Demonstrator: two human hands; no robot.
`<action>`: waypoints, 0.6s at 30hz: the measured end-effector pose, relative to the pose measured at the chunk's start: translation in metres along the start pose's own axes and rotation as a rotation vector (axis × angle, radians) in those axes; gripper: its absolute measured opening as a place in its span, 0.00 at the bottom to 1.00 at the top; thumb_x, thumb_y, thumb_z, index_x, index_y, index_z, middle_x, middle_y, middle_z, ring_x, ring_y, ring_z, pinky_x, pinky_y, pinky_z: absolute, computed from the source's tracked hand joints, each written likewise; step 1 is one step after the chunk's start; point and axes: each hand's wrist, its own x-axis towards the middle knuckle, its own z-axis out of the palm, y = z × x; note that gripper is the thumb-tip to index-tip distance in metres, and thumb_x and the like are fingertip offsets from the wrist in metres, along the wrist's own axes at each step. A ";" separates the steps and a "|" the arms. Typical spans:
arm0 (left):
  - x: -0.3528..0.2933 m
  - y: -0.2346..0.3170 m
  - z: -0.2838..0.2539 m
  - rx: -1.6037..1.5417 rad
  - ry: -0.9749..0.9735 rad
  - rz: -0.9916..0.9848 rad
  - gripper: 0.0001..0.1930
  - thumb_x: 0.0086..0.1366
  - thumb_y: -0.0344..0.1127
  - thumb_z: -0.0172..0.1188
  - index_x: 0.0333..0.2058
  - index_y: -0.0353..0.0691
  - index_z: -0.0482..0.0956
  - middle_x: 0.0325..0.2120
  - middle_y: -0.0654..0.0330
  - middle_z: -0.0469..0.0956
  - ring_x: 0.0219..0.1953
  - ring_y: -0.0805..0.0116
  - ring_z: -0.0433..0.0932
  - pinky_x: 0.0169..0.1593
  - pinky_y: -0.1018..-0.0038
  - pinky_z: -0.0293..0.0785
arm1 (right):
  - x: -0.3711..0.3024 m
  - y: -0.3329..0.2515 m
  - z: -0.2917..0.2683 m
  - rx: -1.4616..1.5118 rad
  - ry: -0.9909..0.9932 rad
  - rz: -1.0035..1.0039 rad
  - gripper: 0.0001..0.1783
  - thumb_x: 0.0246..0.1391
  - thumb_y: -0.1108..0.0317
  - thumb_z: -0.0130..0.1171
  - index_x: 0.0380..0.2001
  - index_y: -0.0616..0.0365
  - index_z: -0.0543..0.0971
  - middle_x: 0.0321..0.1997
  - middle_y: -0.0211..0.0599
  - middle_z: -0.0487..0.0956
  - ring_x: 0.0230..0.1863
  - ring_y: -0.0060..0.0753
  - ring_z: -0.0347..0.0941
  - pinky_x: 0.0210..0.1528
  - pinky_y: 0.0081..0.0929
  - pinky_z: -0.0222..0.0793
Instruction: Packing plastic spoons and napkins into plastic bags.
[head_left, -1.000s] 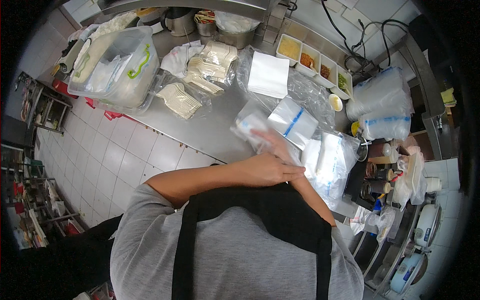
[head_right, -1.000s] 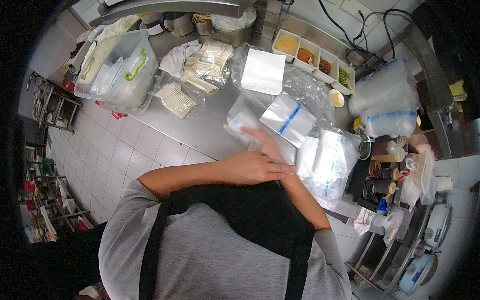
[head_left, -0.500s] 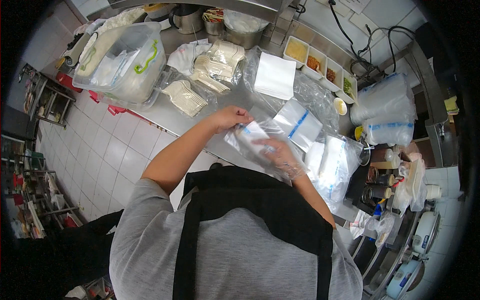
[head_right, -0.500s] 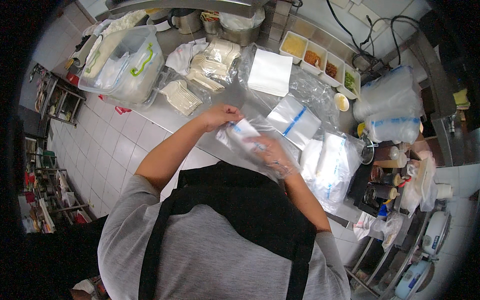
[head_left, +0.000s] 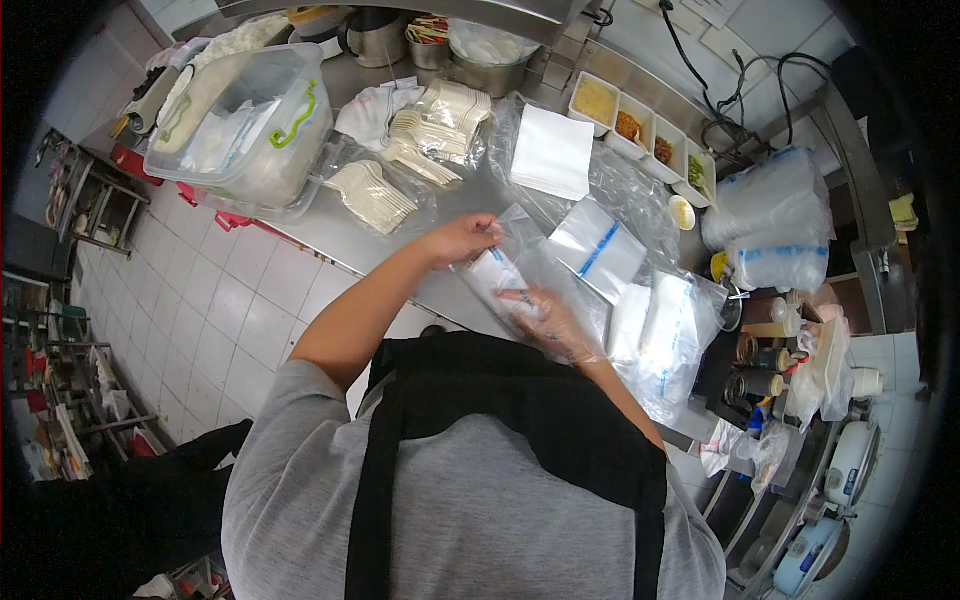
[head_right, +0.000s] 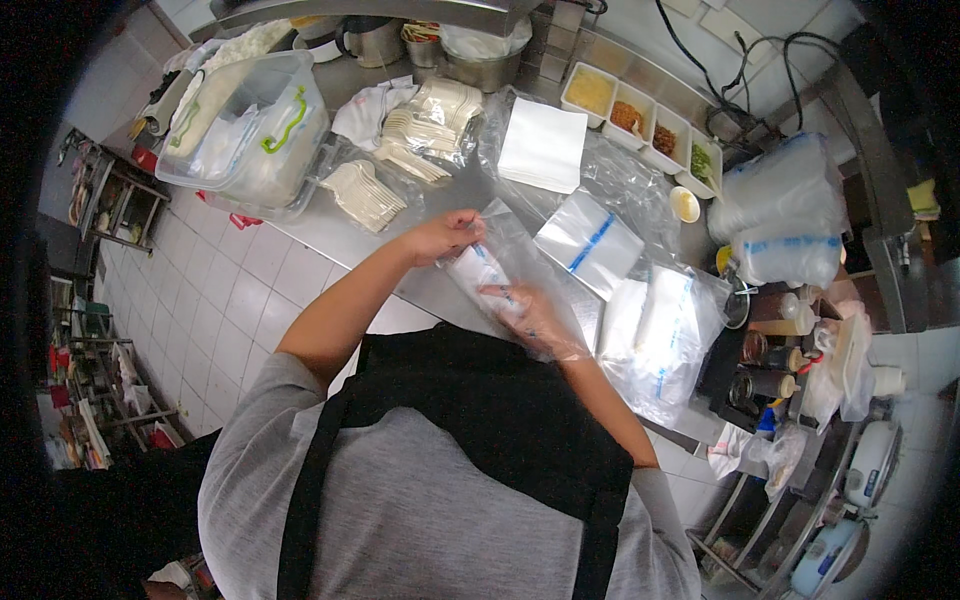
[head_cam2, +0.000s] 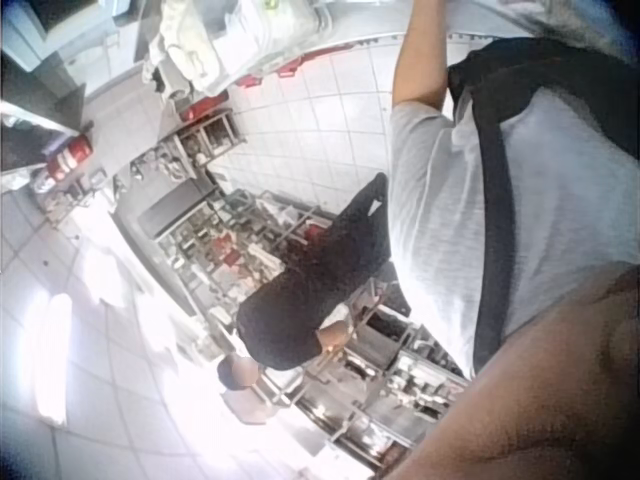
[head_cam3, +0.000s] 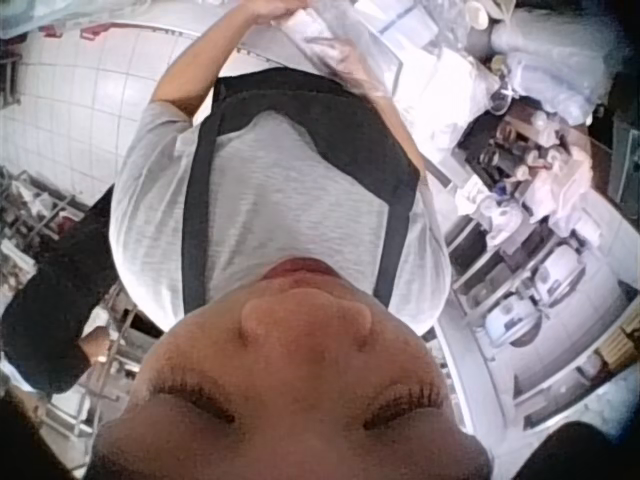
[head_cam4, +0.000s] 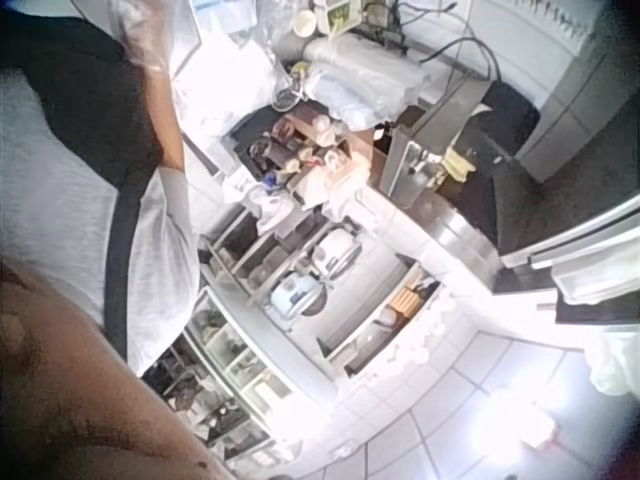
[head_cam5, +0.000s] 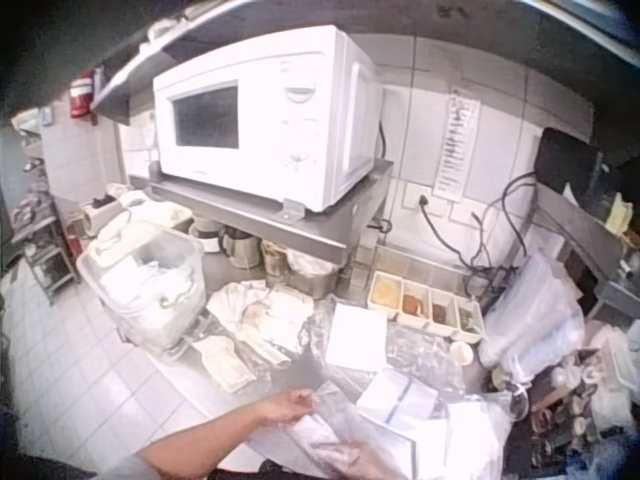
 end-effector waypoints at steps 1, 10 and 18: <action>-0.002 0.001 -0.004 -0.001 0.001 -0.002 0.06 0.67 0.36 0.58 0.40 0.46 0.74 0.30 0.72 0.75 0.29 0.82 0.71 0.32 0.82 0.66 | -0.004 -0.001 -0.004 -0.076 0.030 -0.038 0.19 0.47 0.66 0.62 0.45 0.52 0.80 0.42 0.46 0.77 0.45 0.48 0.73 0.49 0.36 0.68; -0.008 0.022 0.001 0.018 -0.057 0.093 0.09 0.69 0.38 0.57 0.45 0.45 0.73 0.35 0.70 0.76 0.39 0.80 0.75 0.43 0.79 0.72 | 0.016 0.004 0.006 0.152 0.110 -0.043 0.12 0.48 0.66 0.63 0.37 0.56 0.81 0.41 0.43 0.77 0.44 0.44 0.73 0.49 0.32 0.67; -0.003 0.029 -0.032 -0.016 -0.003 0.249 0.14 0.61 0.25 0.64 0.44 0.42 0.73 0.38 0.63 0.79 0.42 0.69 0.80 0.49 0.72 0.75 | 0.028 -0.004 -0.011 -0.196 0.078 -0.152 0.20 0.53 0.59 0.62 0.49 0.54 0.78 0.45 0.42 0.78 0.46 0.43 0.73 0.53 0.34 0.67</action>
